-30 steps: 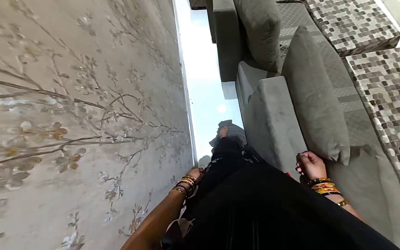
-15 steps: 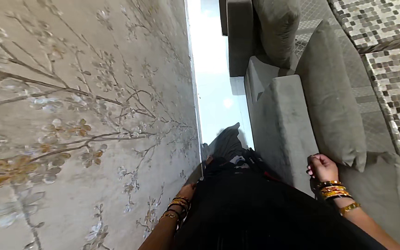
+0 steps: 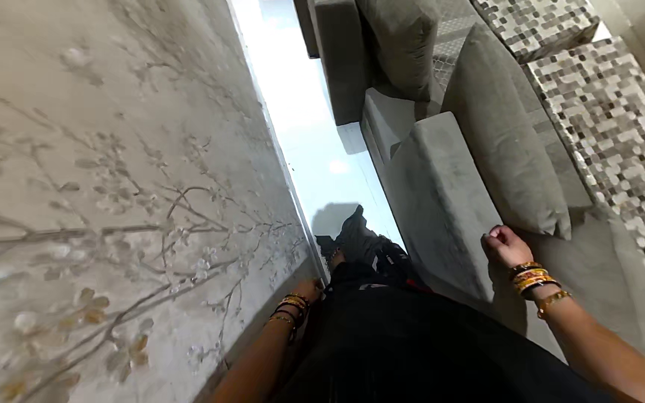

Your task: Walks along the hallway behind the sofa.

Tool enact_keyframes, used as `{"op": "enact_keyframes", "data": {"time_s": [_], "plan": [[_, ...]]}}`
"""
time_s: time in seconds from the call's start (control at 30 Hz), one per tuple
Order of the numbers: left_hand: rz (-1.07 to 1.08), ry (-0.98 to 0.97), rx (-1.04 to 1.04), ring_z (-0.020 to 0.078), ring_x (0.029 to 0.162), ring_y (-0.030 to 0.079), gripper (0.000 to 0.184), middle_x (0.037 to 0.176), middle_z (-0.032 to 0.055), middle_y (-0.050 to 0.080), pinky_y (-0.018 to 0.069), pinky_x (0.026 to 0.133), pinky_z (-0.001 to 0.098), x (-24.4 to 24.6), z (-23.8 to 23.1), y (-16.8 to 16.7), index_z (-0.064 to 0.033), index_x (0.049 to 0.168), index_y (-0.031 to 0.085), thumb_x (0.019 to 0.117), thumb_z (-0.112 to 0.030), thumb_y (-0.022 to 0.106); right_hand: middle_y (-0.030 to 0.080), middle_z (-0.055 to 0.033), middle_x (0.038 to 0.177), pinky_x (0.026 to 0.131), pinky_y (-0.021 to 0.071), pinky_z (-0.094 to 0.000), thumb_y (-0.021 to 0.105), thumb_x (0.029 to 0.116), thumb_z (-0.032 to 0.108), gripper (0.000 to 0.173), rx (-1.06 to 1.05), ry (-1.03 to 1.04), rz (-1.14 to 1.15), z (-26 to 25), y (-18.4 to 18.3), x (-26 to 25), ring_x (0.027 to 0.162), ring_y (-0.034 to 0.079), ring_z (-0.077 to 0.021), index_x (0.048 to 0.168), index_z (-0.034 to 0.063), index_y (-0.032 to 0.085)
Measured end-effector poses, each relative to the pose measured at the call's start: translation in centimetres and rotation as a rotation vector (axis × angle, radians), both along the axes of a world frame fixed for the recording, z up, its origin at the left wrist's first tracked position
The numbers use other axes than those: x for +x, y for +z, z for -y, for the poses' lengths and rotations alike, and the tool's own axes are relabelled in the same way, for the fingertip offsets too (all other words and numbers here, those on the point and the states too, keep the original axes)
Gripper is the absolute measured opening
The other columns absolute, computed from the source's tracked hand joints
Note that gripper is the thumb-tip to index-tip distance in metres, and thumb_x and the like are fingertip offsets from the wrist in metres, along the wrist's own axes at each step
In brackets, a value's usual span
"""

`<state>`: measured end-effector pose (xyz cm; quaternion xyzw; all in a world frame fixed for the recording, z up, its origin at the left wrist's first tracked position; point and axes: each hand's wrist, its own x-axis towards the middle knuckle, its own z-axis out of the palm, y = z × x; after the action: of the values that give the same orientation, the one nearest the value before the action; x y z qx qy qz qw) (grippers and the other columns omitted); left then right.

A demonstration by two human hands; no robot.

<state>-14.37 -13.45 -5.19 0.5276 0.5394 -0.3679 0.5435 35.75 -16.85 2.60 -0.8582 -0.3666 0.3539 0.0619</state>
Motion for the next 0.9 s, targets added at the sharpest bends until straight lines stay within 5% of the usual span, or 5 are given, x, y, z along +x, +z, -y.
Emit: {"op": "enact_keyframes", "data": {"time_s": [0.2,0.37,0.7,0.8,0.9], "plan": [[0.040,0.076,0.183,0.0411,0.131,0.059,0.041,0.139,0.0268,0.061,0.0412,0.114,0.0567,0.3,-8.2,-1.8,0.0006,0.142,0.058,0.1116,-0.024,0.045,0.062,-0.0308,0.117,0.096,0.0481,-0.0613,0.065,0.1009,0.013,0.027,-0.036,0.073,0.087,-0.3,-0.9,-1.5,0.109,0.063,-0.0448,0.118,-0.0073,0.059],[0.117,0.200,0.225,0.0379,0.121,0.065,0.038,0.132,0.0247,0.065,0.0469,0.108,0.0535,2.5,-7.9,-1.6,0.0007,0.139,0.059,0.1115,-0.023,0.046,0.060,-0.0321,0.122,0.099,0.0460,-0.0619,0.067,0.1003,0.014,0.029,-0.045,-0.019,0.079,-0.7,-0.8,-1.7,0.116,0.060,-0.0470,0.119,-0.0062,0.059],[0.020,0.129,0.170,0.0389,0.134,0.057,0.039,0.141,0.0263,0.060,0.0406,0.116,0.0536,4.5,7.7,0.0,0.0003,0.141,0.058,0.1101,-0.021,0.047,0.054,-0.0301,0.135,0.098,0.0485,-0.0611,0.070,0.0975,0.021,0.043,0.021,0.058,-0.060,1.1,0.8,-1.5,0.119,0.059,-0.0451,0.131,-0.0006,0.056],[-0.011,0.196,0.239,0.0403,0.135,0.055,0.037,0.140,0.0277,0.060,0.0382,0.117,0.0538,4.5,13.3,2.2,0.0025,0.139,0.059,0.1090,-0.017,0.050,0.051,-0.0274,0.143,0.101,0.0453,-0.0549,0.063,0.1034,0.015,0.041,0.151,0.102,-0.320,5.6,4.9,-1.2,0.121,0.057,-0.0397,0.140,-0.0002,0.054],[-0.069,0.214,0.258,0.0409,0.134,0.056,0.037,0.138,0.0284,0.061,0.0388,0.116,0.0551,3.6,18.6,2.4,0.0034,0.137,0.059,0.1098,-0.018,0.050,0.061,-0.0186,0.135,0.100,0.0508,-0.0477,0.059,0.1047,0.016,0.035,0.303,0.197,-0.438,14.0,6.0,2.7,0.115,0.064,-0.0277,0.137,0.0031,0.058]]}}
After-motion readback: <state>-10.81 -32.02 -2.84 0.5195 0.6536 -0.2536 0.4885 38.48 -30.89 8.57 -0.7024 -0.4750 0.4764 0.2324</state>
